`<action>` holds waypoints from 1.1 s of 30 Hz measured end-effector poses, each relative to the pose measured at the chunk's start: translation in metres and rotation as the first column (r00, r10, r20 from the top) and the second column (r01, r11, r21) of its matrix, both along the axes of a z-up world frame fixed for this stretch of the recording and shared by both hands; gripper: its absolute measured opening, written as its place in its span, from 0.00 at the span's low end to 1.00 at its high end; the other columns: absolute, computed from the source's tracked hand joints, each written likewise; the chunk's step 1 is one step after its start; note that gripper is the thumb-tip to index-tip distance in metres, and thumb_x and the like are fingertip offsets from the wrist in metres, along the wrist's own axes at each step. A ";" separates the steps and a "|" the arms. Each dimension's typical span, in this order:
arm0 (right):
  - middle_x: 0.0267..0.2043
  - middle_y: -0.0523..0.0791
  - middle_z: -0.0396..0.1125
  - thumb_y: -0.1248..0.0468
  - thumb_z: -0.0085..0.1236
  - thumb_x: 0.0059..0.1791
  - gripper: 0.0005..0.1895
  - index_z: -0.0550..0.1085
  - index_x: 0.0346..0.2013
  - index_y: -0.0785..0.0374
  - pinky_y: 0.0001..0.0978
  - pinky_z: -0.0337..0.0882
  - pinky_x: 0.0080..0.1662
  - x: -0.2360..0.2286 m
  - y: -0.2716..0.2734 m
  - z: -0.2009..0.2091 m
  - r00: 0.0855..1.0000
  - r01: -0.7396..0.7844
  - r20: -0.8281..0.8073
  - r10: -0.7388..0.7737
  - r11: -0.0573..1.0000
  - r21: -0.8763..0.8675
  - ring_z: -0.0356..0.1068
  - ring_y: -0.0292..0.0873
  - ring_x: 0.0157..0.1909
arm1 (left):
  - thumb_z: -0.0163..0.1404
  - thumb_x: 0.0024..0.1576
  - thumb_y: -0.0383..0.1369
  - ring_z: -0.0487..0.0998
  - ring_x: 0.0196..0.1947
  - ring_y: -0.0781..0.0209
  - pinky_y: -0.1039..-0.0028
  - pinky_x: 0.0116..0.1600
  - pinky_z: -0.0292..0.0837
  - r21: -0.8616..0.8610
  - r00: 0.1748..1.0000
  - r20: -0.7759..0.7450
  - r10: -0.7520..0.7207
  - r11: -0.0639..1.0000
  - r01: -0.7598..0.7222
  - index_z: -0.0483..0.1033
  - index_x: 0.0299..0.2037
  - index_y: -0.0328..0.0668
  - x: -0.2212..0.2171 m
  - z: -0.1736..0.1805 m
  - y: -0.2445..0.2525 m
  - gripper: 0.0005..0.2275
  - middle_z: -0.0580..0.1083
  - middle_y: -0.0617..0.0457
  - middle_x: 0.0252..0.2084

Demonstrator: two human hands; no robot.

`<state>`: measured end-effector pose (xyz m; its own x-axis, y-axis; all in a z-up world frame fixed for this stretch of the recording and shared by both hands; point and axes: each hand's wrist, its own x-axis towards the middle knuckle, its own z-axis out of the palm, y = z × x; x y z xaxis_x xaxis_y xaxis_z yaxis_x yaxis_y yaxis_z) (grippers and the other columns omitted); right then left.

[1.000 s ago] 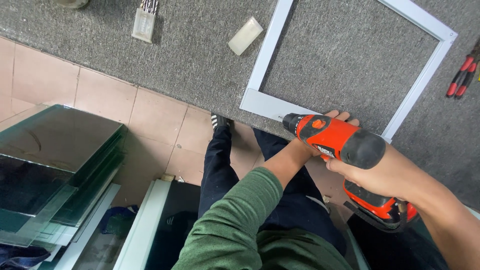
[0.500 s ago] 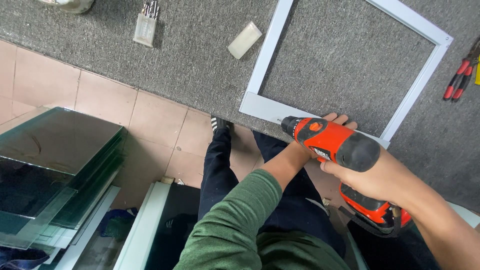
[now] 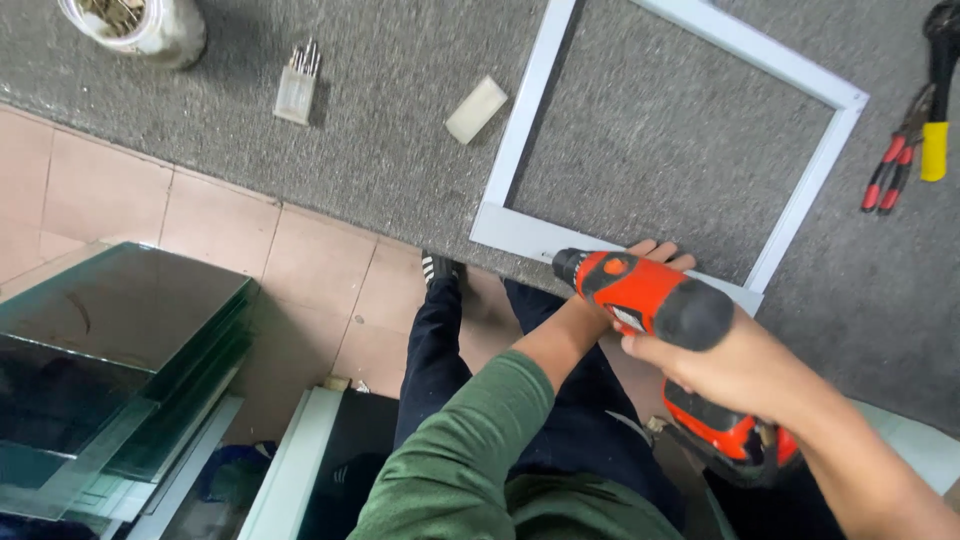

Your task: Assembling a square metal frame by drilling holes and using a rivet gun to secure the corner joints.

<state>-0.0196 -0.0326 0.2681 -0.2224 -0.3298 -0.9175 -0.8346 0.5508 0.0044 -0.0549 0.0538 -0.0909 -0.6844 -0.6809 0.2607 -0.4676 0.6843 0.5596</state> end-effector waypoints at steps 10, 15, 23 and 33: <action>0.12 0.58 0.66 0.68 0.73 0.48 0.11 0.91 0.44 0.61 0.50 0.66 0.13 -0.092 0.065 0.059 0.903 0.383 0.255 -0.347 0.917 -0.108 0.62 0.56 0.07 | 0.61 0.63 0.40 0.76 0.52 0.41 0.56 0.60 0.73 0.100 0.973 -0.228 0.030 0.995 -0.007 0.85 0.46 0.41 0.098 0.092 -0.114 0.11 0.73 0.46 0.51; 0.08 0.51 0.66 0.65 0.71 0.49 0.10 0.80 0.24 0.62 0.39 0.68 0.19 -0.086 0.083 0.025 0.864 0.336 0.470 -0.179 0.901 -0.273 0.62 0.48 0.08 | 0.69 0.59 0.43 0.56 0.79 0.30 0.40 0.78 0.58 -0.126 0.966 0.088 0.245 0.964 -0.233 0.79 0.68 0.63 0.250 0.134 -0.148 0.26 0.64 0.51 0.76; 0.04 0.46 0.65 0.66 0.66 0.52 0.31 0.70 0.03 0.66 0.33 0.70 0.29 -0.050 0.083 -0.028 0.797 0.315 0.603 -0.025 0.869 -0.380 0.60 0.40 0.10 | 0.53 0.59 0.65 0.53 0.83 0.36 0.44 0.85 0.44 -0.022 0.939 0.295 0.175 0.984 -0.176 0.66 0.78 0.64 0.289 0.092 -0.074 0.37 0.59 0.51 0.82; 0.08 0.52 0.67 0.71 0.61 0.53 0.27 0.72 0.07 0.70 0.43 0.70 0.36 -0.021 0.067 -0.034 0.836 0.359 0.504 -0.216 0.910 -0.205 0.64 0.47 0.16 | 0.49 0.62 0.67 0.55 0.83 0.40 0.47 0.86 0.44 -0.137 0.921 0.302 0.246 0.967 -0.213 0.71 0.63 0.54 0.286 0.089 -0.073 0.31 0.60 0.54 0.82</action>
<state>-0.0408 0.0346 0.2338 0.0757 -0.5757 -0.8142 -0.5019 0.6835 -0.5300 0.2312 -0.0191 -0.0021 -0.5700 -0.8109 0.1325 -0.7589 0.5814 0.2934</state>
